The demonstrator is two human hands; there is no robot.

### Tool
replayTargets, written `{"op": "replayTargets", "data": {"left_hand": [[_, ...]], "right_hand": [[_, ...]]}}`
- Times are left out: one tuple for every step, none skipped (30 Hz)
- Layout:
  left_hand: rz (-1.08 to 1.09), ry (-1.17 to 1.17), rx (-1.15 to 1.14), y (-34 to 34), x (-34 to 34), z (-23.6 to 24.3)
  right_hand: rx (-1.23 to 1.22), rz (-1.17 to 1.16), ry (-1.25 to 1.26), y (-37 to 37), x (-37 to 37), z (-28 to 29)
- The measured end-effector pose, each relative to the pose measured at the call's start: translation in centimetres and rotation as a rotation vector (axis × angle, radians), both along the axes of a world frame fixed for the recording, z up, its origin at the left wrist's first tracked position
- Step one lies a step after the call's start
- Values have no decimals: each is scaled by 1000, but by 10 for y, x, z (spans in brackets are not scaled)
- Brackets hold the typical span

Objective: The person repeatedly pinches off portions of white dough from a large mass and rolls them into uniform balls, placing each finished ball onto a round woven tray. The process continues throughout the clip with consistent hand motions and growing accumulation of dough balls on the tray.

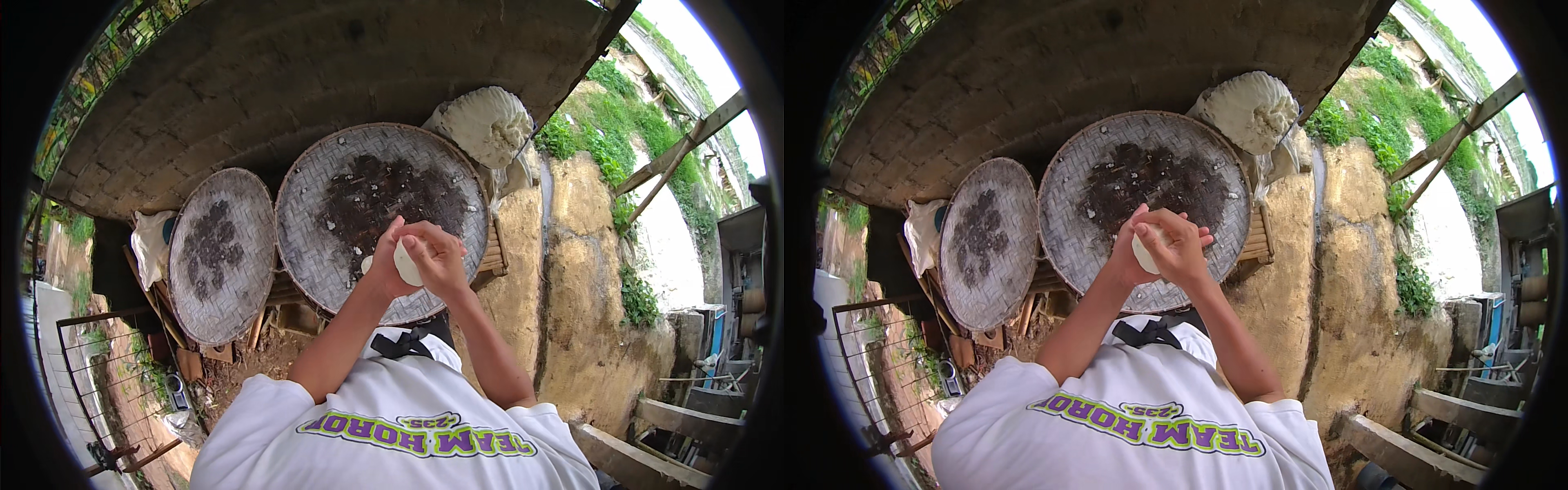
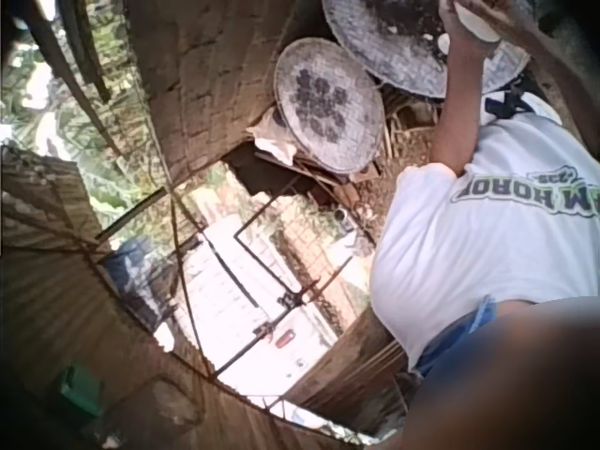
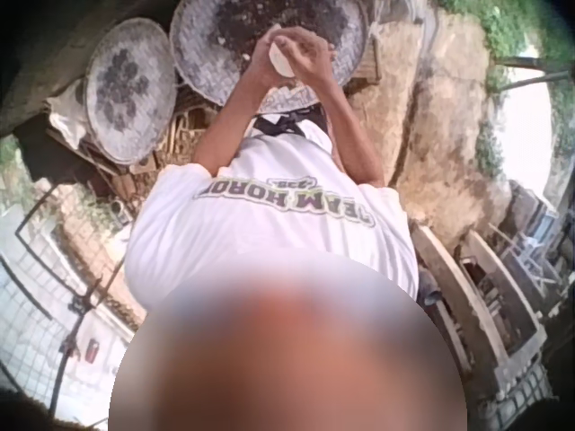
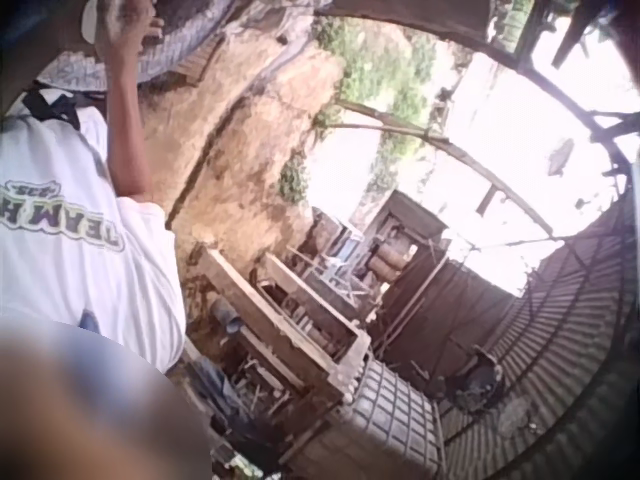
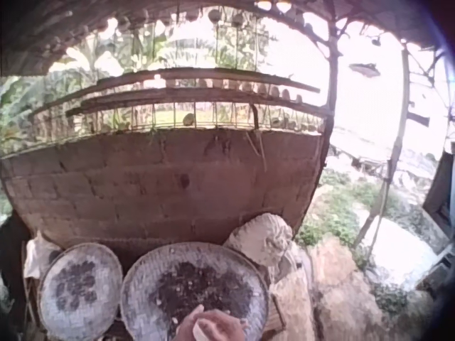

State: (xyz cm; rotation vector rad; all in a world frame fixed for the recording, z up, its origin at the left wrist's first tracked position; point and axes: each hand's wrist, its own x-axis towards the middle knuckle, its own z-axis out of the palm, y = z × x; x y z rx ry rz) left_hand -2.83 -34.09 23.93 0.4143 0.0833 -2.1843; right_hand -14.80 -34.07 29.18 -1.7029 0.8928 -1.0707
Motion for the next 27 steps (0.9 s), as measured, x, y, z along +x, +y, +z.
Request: {"op": "replayTargets", "data": {"left_hand": [[7, -120, 71, -2, -2, -1], [86, -100, 79, 1, -3, -1], [165, -148, 97, 1, -5, 1], [244, -196, 115, 3, -3, 3], [301, -204, 177, 6, -4, 7], [220, -71, 166, 7, 2, 12], [162, -34, 53, 7, 6, 16], [76, 30, -6, 6, 8, 21], [-1, 59, -34, 4, 12, 24], [19, -94, 17, 1, 8, 26], [73, -172, 51, -3, 7, 26], [143, -288, 104, -7, 4, 24], [204, -373, 123, -10, 1, 20], [242, -455, 94, -11, 0, 16], [264, -400, 113, -10, -1, 10], [246, -307, 122, -8, 3, 4], [246, -273, 178, -6, 7, -2], [236, -227, 121, -2, 8, -9], [242, -191, 84, 2, 8, -16], [275, -220, 90, 4, 8, -24], [289, -240, 88, 5, 5, -32], [262, -515, 63, 9, 1, -40], [253, -645, 166, 14, 3, -50], [238, -739, 216, 18, 7, -60], [225, -831, 266, 23, 14, -72], [213, -924, 311, 28, 24, -85], [212, -930, 352, 40, 40, -98]], "right_hand": [[199, -90, -129, -1, -1, -2], [381, -173, -265, 0, -1, -5], [501, -227, -443, -1, -1, -8], [522, -257, -535, 2, -2, -12], [383, -320, -384, 2, -1, -15], [183, -311, -278, 5, -1, -18], [-78, -277, -185, 6, 1, -20], [-247, -343, -111, 6, 1, -21], [-96, -313, -117, 7, 3, -22], [2, -284, -154, 5, 4, -23], [64, -274, -215, 4, 5, -23], [311, -203, -477, 1, 6, -23], [416, -242, -443, -1, 7, -24], [473, -264, -447, -3, 8, -25], [533, -244, -462, -4, 9, -26], [335, -194, -212, -4, 9, -29], [75, -258, -83, -4, 9, -33], [-126, -338, 57, -2, 9, -39], [-362, -419, 171, 0, 7, -46], [-47, -344, 75, 3, 6, -55], [303, -327, -127, 5, 3, -65], [638, -291, -329, 7, 1, -78], [920, -192, -578, 9, -4, -92], [1026, -206, -661, 9, -7, -108], [1074, -257, -539, 9, -13, -125], [1079, -288, -459, 9, -18, -143], [1085, -321, -382, 9, -23, -163]]}}
